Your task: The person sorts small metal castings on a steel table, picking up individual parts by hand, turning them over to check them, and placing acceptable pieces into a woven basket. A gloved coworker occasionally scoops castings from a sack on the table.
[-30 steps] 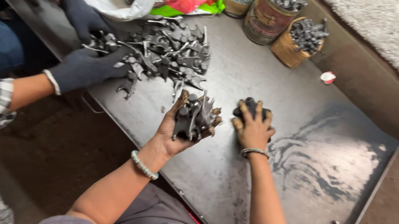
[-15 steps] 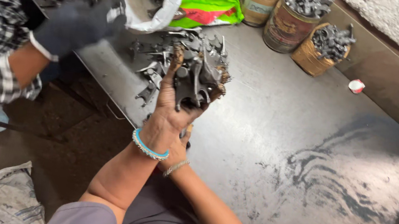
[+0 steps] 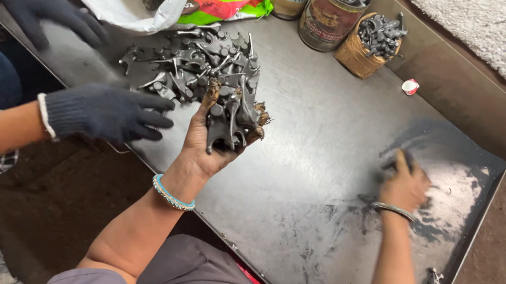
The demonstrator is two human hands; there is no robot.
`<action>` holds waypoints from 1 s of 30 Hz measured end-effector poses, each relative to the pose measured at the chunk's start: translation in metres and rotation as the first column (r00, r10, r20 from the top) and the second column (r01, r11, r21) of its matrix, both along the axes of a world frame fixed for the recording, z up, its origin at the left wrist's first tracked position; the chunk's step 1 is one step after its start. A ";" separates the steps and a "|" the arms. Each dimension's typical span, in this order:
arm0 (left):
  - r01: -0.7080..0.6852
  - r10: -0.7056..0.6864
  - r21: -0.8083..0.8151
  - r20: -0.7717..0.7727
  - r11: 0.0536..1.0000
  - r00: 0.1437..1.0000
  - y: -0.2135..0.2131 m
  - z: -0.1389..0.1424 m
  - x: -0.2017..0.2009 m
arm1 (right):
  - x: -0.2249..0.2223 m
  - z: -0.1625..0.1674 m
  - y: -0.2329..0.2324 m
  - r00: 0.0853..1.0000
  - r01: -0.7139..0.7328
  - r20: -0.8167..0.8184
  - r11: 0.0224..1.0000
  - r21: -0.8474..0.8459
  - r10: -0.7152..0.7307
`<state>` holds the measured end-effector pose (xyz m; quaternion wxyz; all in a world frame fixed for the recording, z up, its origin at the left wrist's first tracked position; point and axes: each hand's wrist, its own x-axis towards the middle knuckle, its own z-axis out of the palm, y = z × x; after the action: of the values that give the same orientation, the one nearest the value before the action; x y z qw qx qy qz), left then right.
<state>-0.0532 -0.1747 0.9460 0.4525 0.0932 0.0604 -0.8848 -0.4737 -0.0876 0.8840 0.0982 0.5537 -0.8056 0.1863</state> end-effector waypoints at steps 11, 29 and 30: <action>-0.015 0.013 -0.112 -0.012 0.994 1.000 0.018 0.000 -0.008 | 0.292 -0.031 0.095 0.780 -0.625 0.175 0.751 0.213 0.600; 0.176 -0.175 -0.027 0.027 0.984 0.984 0.051 -0.021 -0.049 | 0.146 0.001 0.171 0.656 -0.752 0.207 0.654 0.088 0.726; 0.192 -0.191 -0.039 0.021 0.981 0.981 0.050 -0.022 -0.051 | 0.166 0.001 0.197 0.686 -0.727 0.289 0.651 0.221 0.668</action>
<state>-0.1045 -0.1244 0.9237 0.3676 0.0971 0.0292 -0.9244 -0.3079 0.1089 0.8853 -0.1456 0.8101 -0.5536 0.1267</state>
